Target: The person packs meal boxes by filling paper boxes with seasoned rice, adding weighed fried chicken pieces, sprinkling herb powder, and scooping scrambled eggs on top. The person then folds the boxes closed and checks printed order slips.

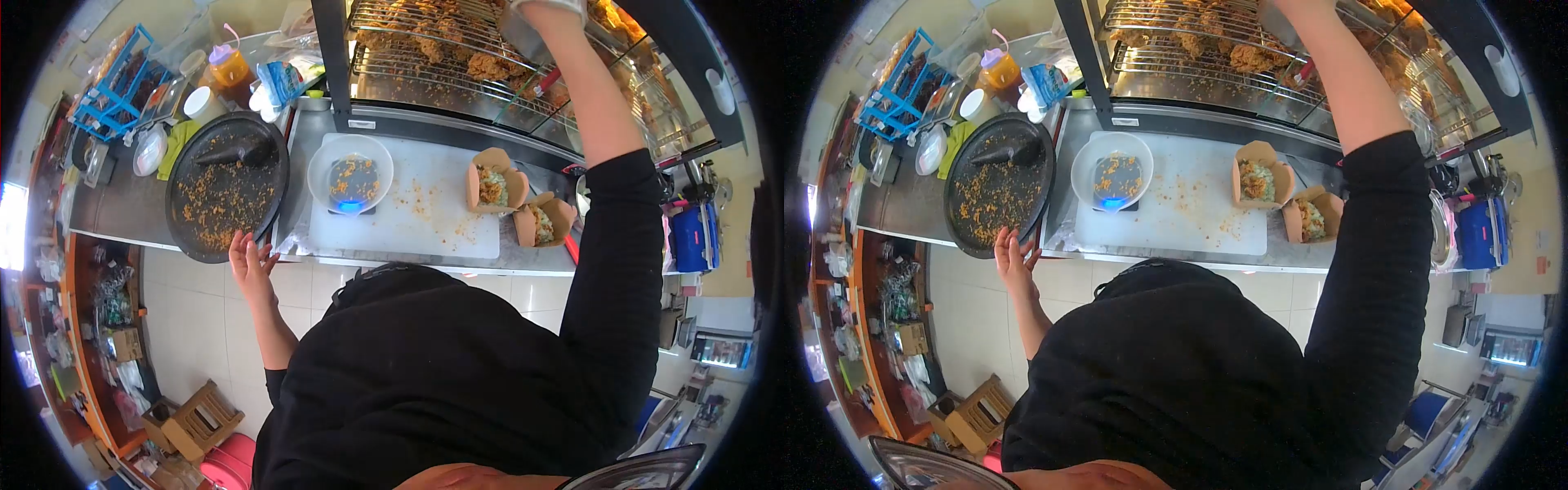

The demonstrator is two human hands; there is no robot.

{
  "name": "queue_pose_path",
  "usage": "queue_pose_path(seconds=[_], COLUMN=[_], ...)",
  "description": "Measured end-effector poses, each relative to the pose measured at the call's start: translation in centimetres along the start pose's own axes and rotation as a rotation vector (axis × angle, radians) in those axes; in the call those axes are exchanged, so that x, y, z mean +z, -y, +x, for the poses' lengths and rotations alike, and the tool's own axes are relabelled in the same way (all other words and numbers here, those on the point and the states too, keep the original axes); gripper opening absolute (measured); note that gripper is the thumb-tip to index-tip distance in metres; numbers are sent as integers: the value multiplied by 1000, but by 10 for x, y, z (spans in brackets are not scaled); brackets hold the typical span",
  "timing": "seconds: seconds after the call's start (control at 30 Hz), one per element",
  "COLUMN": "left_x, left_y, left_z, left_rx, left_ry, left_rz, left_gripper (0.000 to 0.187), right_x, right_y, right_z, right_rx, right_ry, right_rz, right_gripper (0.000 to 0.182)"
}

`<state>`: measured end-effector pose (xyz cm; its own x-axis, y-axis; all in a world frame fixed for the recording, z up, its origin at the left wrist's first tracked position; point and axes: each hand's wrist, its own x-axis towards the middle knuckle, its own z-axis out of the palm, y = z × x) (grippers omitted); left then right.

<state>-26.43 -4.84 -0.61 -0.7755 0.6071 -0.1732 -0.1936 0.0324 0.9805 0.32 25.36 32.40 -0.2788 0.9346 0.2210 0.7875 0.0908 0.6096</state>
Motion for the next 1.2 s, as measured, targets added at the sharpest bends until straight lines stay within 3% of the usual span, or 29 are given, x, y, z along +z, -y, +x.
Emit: queue_pose_path(seconds=[0.07, 0.1, 0.13, 0.17, 0.23, 0.3, 0.33, 0.47, 0.5, 0.6, 0.63, 0.7, 0.73, 0.77, 0.87, 0.9, 1.0, 1.07, 1.13, 1.2], left_x=[1, 2, 3, 4, 8, 11, 13, 24, 28, 39, 42, 52, 56, 60, 73, 77, 88, 93, 96, 99], left_y=[-1, -2, -2, -2, -2, -2, -2, -1, -2, 2, 4, 6, 6, 7, 4, 3, 1, 1, 4, 5], left_z=[-4, -6, -8, -10, -12, -14, -15, -17, -19, -24, -26, -28, -30, -32, -37, -38, -43, -47, -49, -52], left_rx=[2, 2, 2, -1, -9, -11, -11, -13, -20, -30, -33, -35, -37, -39, -21, -20, -21, -30, -36, -38], left_ry=[-2, -3, -4, -3, 1, 12, 20, 56, 65, 101, 111, 132, 141, 148, 178, 181, 182, 180, 184, 185], left_rz=[16, 27, 38, 36, 38, 52, 59, 84, 88, 111, 122, 132, 134, 137, 151, 153, 157, 166, 171, 173], left_gripper=[39, 39, 39, 39, 39, 39, 39, 39, 39, 39, 39, 39, 39, 39, 39, 39, 39, 39, 39, 39], right_x=[10, 38, 73, 110, 132, 165, 171, 188, 191, 231, 246, 308, 297, 284, 305, 303, 308, 316, 321, 337], right_y=[11, 17, 25, 41, 57, 65, 62, 42, 39, 25, 25, 39, 43, 49, 63, 65, 41, 29, 27, 45], right_z=[-9, -2, -11, -18, -35, -47, -58, -82, -85, -89, -98, -102, -105, -105, -134, -124, -136, -136, -139, -135], right_rx=[-101, -112, -363, -228, -368, -290, -170, -115, -25, -88, -229, -417, -384, -441, -195, -136, 294, 51, 67, 114], right_ry=[10, -75, -500, -412, 97, 564, 758, 729, 693, 651, 549, 608, 659, 903, 731, 867, 963, 973, 976, 955], right_rz=[10, 223, 42, 668, 1335, 1821, 1909, 1817, 1661, 1189, 941, 818, 765, 557, 880, 874, 1663, 1786, 1945, 1879], right_gripper=[43, 41, 38, 27, 16, 10, 8, 10, 14, 13, 19, 29, 31, 47, 52, 57, 52, 42, 37, 31])
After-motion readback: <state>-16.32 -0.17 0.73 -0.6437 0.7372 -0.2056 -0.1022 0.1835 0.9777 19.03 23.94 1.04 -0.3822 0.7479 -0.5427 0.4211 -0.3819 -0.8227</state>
